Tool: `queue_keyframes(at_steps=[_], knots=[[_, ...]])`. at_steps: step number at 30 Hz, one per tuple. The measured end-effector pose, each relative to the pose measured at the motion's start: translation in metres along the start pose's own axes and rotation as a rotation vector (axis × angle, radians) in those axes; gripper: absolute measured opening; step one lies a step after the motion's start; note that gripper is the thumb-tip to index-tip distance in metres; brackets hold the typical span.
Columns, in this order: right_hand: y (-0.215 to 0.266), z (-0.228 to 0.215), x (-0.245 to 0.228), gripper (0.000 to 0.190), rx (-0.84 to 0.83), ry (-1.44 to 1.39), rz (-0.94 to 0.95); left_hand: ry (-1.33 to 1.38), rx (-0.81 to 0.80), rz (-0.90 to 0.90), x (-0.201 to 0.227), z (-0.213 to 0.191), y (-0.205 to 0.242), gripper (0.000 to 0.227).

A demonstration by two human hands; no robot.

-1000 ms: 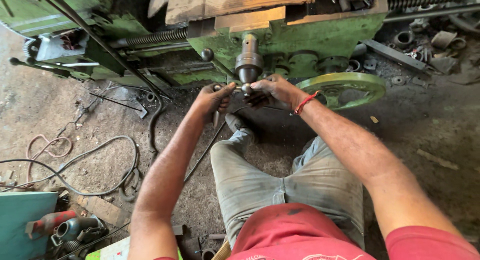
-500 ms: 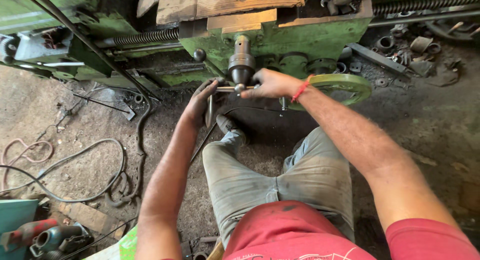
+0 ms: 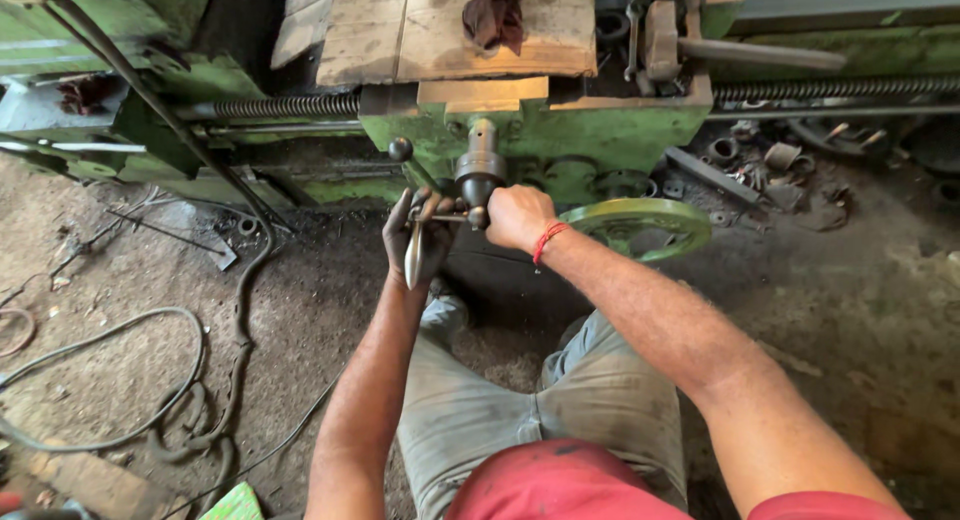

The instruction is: The person operates a green industrial machine, likely a lathe, by turning a large handwheel and manipulating a chuck or spindle component. The person repeatedly adjusts the machine's controls and the workpiece holder while seated in a workshop environment.

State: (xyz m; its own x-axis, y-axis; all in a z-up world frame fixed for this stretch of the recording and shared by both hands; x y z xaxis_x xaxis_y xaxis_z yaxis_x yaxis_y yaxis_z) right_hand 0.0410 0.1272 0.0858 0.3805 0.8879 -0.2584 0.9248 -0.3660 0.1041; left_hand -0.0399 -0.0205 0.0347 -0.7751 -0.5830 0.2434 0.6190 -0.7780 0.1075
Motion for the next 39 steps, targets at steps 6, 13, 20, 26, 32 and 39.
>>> queue_keyframes(at_steps=[6,13,20,26,32,39], knots=[[0.006,0.003,0.003,0.017,0.223,-0.008,-0.089,0.067,-0.266,-0.052,-0.004,0.024,-0.005,0.028],[0.005,0.016,0.010,0.023,0.342,-0.184,-0.191,-0.074,-0.158,-0.039,0.004,0.032,-0.007,0.028],[0.005,0.031,0.014,0.014,0.386,-0.221,-0.234,-0.069,-0.107,-0.055,0.005,0.028,-0.006,0.026],[0.004,0.029,0.015,0.016,0.411,-0.294,-0.243,-0.189,-0.102,-0.026,0.009,0.026,-0.018,0.027],[0.002,0.035,0.019,0.023,0.409,-0.380,-0.248,-0.199,-0.075,-0.075,0.009,0.023,-0.021,0.029],[-0.006,0.049,0.022,0.022,0.414,-0.436,-0.264,-0.283,-0.080,-0.095,0.009,0.036,-0.019,0.030]])
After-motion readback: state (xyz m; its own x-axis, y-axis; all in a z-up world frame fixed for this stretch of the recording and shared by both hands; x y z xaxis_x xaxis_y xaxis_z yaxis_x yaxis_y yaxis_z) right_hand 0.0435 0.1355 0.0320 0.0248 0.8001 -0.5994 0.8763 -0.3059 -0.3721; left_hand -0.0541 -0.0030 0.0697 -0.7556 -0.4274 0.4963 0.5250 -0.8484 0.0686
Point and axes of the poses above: each hand's wrist, its own y-axis away from the middle knuckle, its own z-axis out of the palm, x = y × z, the point moved 6 cm from there along -y, towards the middle knuckle, and after that the axes turned 3 degrees about y, right-handed, at the moved point
